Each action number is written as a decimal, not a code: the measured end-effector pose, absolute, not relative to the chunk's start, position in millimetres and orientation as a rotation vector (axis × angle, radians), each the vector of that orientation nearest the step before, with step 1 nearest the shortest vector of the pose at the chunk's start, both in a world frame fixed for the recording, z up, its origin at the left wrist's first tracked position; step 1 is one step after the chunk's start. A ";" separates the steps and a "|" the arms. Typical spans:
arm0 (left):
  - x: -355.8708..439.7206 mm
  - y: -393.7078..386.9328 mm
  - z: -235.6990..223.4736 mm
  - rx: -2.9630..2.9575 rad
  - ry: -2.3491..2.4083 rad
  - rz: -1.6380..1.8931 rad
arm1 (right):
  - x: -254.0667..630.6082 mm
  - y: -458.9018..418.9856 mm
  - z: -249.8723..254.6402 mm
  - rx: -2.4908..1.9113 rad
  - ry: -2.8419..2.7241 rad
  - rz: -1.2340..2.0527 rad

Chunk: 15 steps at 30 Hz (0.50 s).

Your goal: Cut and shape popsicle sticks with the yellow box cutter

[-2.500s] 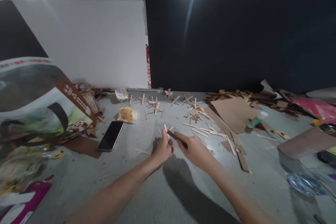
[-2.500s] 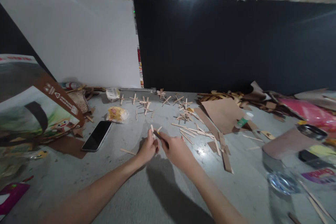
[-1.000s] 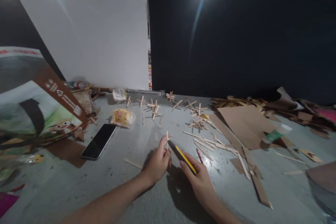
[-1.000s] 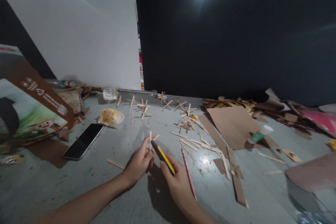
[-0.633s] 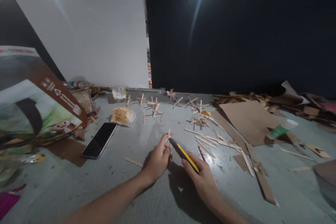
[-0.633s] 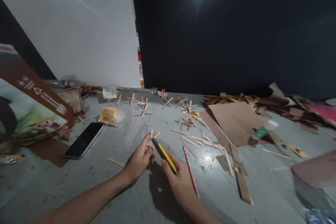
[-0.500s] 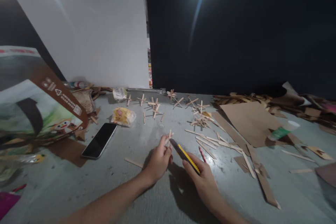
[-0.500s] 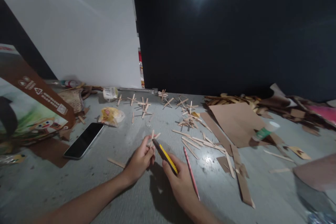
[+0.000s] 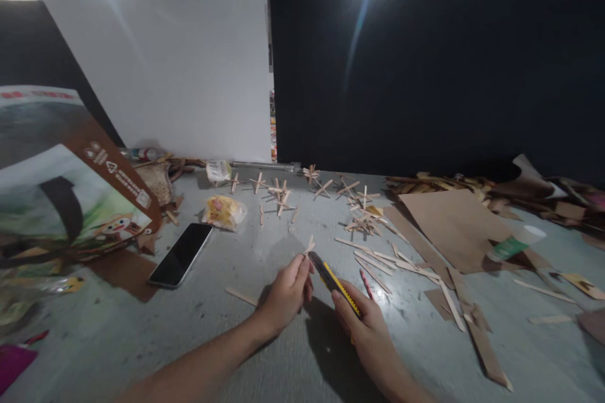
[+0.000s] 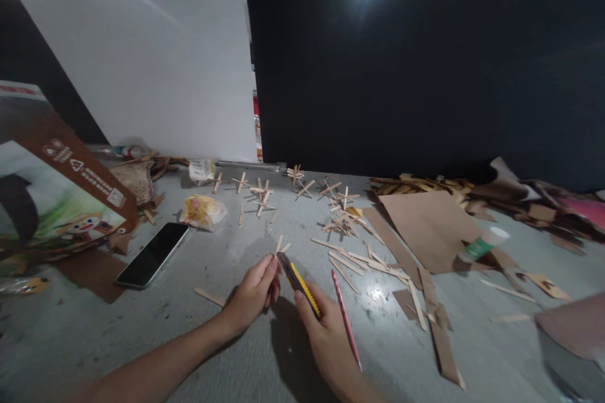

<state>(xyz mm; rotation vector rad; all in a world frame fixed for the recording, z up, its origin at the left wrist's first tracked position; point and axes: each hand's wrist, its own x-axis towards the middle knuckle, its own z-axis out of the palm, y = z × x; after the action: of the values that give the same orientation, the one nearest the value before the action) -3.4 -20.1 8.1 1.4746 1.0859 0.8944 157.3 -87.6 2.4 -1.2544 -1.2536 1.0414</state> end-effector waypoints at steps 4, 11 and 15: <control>-2.8 -22.5 7.9 1.544 1.143 0.905 | 156.3 -88.0 5.9 -1.271 -1.294 1.026; -1.8 -24.6 9.7 1.531 1.183 0.903 | 156.7 -90.1 14.5 -1.318 -1.329 1.046; -1.3 -24.6 9.1 1.515 1.198 0.909 | 156.4 -90.5 14.0 -1.329 -1.337 1.069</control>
<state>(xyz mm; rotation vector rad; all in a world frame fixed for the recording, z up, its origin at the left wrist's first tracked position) -1.3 -24.6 9.1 1.5148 1.1982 0.9090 156.4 -90.5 14.0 -1.3294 -1.3369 1.0688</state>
